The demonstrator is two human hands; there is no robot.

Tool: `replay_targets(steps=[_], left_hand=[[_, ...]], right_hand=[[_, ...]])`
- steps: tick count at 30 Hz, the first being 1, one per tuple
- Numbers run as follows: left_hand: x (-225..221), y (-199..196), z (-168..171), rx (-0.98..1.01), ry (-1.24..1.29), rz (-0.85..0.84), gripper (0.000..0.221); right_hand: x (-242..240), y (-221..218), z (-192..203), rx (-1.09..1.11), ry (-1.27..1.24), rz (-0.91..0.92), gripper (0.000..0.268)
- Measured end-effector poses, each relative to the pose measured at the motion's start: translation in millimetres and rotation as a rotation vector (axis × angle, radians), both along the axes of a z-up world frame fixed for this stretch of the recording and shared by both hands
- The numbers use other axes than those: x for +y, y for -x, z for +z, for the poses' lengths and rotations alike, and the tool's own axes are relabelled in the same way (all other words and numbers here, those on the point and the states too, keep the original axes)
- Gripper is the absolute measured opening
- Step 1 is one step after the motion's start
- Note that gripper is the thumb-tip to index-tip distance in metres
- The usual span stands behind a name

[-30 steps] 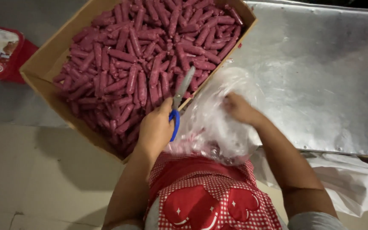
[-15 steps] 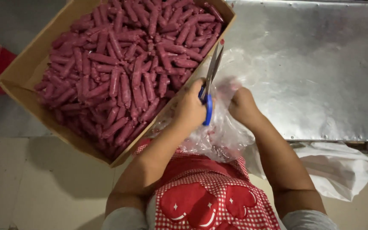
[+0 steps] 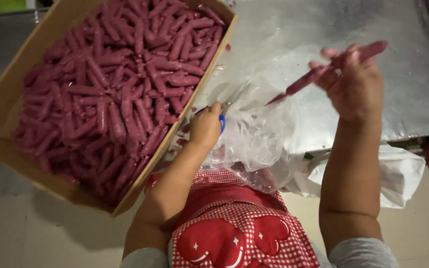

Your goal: Cutting individual sausages from a long chain using scissors and placing them into a plastic bag.

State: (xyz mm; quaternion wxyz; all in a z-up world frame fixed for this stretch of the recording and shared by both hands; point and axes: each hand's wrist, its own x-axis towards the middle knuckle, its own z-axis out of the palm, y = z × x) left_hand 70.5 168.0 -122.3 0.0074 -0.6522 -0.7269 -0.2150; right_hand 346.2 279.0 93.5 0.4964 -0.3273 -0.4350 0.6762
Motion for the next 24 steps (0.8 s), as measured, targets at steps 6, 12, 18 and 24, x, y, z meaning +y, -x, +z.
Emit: replay_targets(steps=[6, 12, 18, 24], left_hand=[[-6.3, 1.7, 6.2, -0.041, 0.235, 0.047, 0.038], [-5.8, 14.5, -5.0, -0.016, 0.083, 0.083, 0.030], [-11.3, 12.3, 8.9, -0.104, 0.092, 0.124, 0.028], [-30.9, -11.5, 105.8, -0.268, 0.227, 0.130, 0.041]], right_hand=[[100.5, -76.1, -35.6, 0.454, -0.053, 0.168, 0.018], [133.4, -70.9, -141.8, 0.984, 0.109, 0.025, 0.022], [62.8, 38.7, -146.7, 0.495, 0.580, -0.008, 0.026], [45.2, 66.3, -47.4, 0.203, 0.198, -0.265, 0.038]])
